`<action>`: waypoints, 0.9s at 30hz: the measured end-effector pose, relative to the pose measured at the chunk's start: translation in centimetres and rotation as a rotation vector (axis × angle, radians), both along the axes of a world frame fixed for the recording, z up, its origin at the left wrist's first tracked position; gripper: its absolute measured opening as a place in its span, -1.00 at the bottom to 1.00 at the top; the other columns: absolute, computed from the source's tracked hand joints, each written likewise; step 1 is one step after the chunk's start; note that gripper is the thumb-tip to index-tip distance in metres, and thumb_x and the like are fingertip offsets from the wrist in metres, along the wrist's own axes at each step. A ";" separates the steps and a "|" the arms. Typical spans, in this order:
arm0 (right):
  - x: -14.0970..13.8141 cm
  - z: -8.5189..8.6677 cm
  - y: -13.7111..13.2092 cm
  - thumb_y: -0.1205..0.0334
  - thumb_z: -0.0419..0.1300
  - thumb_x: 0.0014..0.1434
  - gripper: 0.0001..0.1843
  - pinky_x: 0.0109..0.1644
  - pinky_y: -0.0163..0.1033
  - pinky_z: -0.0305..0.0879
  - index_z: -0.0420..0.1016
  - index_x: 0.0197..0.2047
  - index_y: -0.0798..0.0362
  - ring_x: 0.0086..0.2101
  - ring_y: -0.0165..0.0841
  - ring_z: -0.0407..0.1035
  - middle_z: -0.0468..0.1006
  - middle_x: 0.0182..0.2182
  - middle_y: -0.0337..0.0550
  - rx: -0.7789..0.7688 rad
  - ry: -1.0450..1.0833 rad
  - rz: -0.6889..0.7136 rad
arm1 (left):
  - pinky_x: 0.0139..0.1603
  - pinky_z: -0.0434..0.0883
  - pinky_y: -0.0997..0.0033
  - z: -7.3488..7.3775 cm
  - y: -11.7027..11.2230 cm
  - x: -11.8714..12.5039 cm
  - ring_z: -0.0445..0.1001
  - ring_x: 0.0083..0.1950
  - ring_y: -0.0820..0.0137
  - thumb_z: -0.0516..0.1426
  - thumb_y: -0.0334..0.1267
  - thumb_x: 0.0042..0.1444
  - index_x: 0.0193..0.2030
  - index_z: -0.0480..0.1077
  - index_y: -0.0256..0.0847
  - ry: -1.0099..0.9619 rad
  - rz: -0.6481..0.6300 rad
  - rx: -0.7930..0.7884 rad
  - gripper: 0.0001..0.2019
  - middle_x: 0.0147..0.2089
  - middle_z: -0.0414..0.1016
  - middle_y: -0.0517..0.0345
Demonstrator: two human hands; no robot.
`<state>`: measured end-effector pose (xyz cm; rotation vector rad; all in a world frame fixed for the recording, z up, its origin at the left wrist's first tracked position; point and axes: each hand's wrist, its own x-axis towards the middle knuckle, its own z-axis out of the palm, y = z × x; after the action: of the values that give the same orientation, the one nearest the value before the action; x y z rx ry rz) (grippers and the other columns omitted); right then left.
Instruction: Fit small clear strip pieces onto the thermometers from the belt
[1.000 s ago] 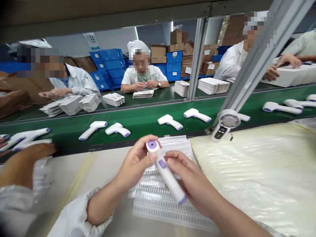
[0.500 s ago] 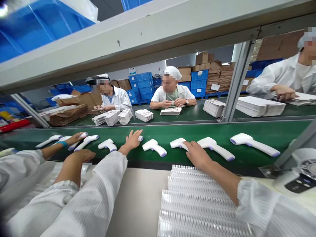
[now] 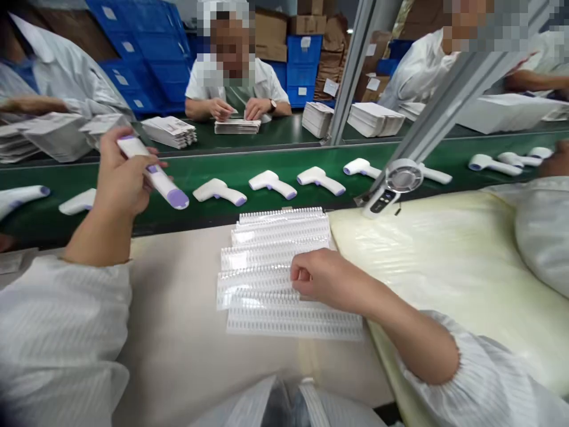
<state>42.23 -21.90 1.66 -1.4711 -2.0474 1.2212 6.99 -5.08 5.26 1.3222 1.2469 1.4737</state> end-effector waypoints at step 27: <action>-2.8 0.6 -1.6 0.12 0.50 0.00 -0.82 -0.13 -0.17 0.46 0.64 -0.45 -0.02 -0.25 -0.31 0.48 0.63 -0.21 -0.18 -0.006 1.036 -0.504 | -0.31 0.32 0.40 -2.4 -18.0 17.4 0.31 -0.32 0.43 0.18 -0.25 0.04 0.16 0.22 -0.01 -0.180 -0.533 -0.404 -0.49 -0.10 0.35 0.18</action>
<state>39.48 -23.55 2.22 -0.9195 -0.9211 1.3364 24.36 -23.05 2.84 1.1046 0.9165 0.8861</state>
